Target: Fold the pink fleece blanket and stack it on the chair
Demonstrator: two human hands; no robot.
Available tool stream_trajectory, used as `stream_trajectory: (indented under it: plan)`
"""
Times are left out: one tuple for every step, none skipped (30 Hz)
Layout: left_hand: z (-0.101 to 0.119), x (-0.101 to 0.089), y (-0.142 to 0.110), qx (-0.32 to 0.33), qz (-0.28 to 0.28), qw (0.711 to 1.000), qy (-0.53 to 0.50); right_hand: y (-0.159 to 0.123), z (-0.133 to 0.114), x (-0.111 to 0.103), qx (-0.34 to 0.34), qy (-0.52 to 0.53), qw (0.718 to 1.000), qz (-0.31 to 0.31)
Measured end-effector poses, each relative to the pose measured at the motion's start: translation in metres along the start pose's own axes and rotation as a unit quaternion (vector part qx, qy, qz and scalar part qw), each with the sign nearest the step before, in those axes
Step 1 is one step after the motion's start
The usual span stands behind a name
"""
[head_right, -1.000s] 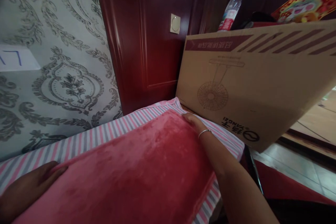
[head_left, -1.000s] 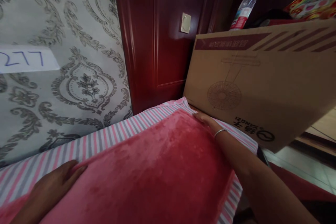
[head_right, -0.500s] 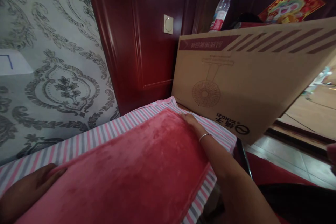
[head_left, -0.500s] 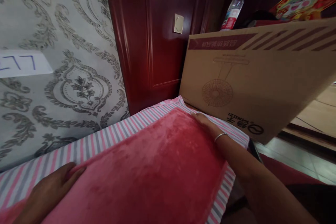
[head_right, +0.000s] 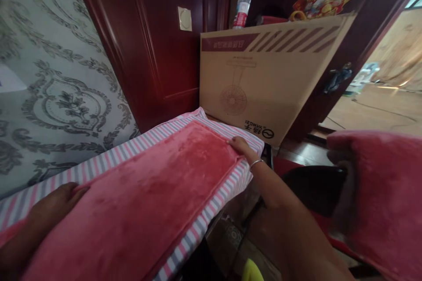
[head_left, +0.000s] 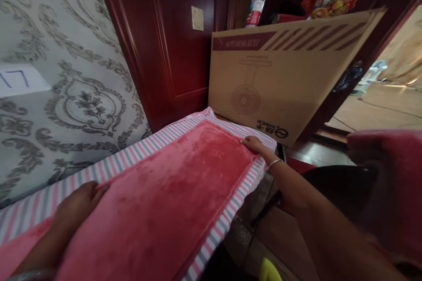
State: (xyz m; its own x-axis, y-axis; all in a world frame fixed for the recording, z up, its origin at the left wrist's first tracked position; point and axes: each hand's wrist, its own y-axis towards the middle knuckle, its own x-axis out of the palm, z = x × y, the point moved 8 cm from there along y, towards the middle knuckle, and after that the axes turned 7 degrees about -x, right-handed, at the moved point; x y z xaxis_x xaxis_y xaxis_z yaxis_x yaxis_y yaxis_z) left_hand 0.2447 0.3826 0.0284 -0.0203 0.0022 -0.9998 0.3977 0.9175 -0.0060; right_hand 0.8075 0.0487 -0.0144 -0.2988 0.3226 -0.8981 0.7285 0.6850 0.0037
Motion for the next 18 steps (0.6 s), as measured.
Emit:
stream_trajectory:
  plan:
    - [0.004, -0.007, -0.003, 0.010, 0.025, 1.000, 0.016, -0.002, 0.003, -0.002, 0.007, -0.003, 1.000, -0.004]
    - [0.011, -0.013, -0.008, 0.024, 0.055, 0.998, 0.029, -0.004, 0.005, -0.003, 0.014, -0.007, 1.000, -0.008]
    - [0.020, -0.017, -0.016, 0.045, 0.082, 0.995, 0.038, -0.007, 0.008, -0.004, 0.019, -0.012, 1.000, -0.011]
    - [0.031, -0.017, -0.027, 0.074, 0.100, 0.991, 0.039, -0.010, 0.011, -0.005, 0.021, -0.018, 1.000, -0.011]
    - [0.043, -0.013, -0.041, 0.111, 0.111, 0.987, 0.029, -0.014, 0.012, -0.005, 0.020, -0.023, 0.999, -0.008]
    - [0.057, -0.006, -0.059, 0.153, 0.118, 0.981, 0.013, -0.017, 0.014, -0.005, 0.017, -0.028, 0.999, -0.002]
    - [0.071, 0.004, -0.078, 0.200, 0.119, 0.972, -0.004, -0.021, 0.015, -0.004, 0.012, -0.032, 0.999, 0.008]
    - [0.082, 0.015, -0.098, 0.234, 0.122, 0.964, -0.021, -0.024, 0.015, -0.003, 0.006, -0.036, 0.999, 0.019]
    - [0.092, 0.027, -0.119, 0.272, 0.120, 0.954, -0.030, -0.027, 0.016, -0.002, 0.000, -0.039, 0.999, 0.031]
    - [0.100, 0.040, -0.138, 0.309, 0.106, 0.945, -0.031, -0.030, 0.016, -0.002, -0.005, -0.042, 0.998, 0.040]
    - [0.105, 0.051, -0.154, 0.328, 0.095, 0.939, -0.032, -0.032, 0.017, -0.001, -0.008, -0.045, 0.998, 0.046]
    - [0.108, 0.059, -0.167, 0.341, 0.085, 0.936, -0.030, -0.032, 0.017, -0.001, -0.011, -0.048, 0.998, 0.048]
    - [0.110, 0.064, -0.176, 0.344, 0.078, 0.935, -0.029, -0.032, 0.018, -0.001, -0.013, -0.051, 0.997, 0.048]
    - [0.110, 0.066, -0.181, 0.339, 0.073, 0.937, -0.030, -0.032, 0.019, -0.002, -0.015, -0.054, 0.997, 0.045]
    - [0.110, 0.065, -0.184, 0.333, 0.069, 0.940, -0.033, -0.031, 0.019, -0.002, -0.016, -0.057, 0.997, 0.042]
    - [0.111, 0.063, -0.186, 0.330, 0.060, 0.941, -0.036, -0.031, 0.020, -0.003, -0.018, -0.060, 0.997, 0.039]
    - [0.112, 0.060, -0.187, 0.327, 0.049, 0.943, -0.041, -0.030, 0.020, -0.004, -0.021, -0.065, 0.997, 0.036]
    - [0.114, 0.057, -0.187, 0.327, 0.035, 0.943, -0.047, -0.031, 0.020, -0.005, -0.026, -0.070, 0.997, 0.034]
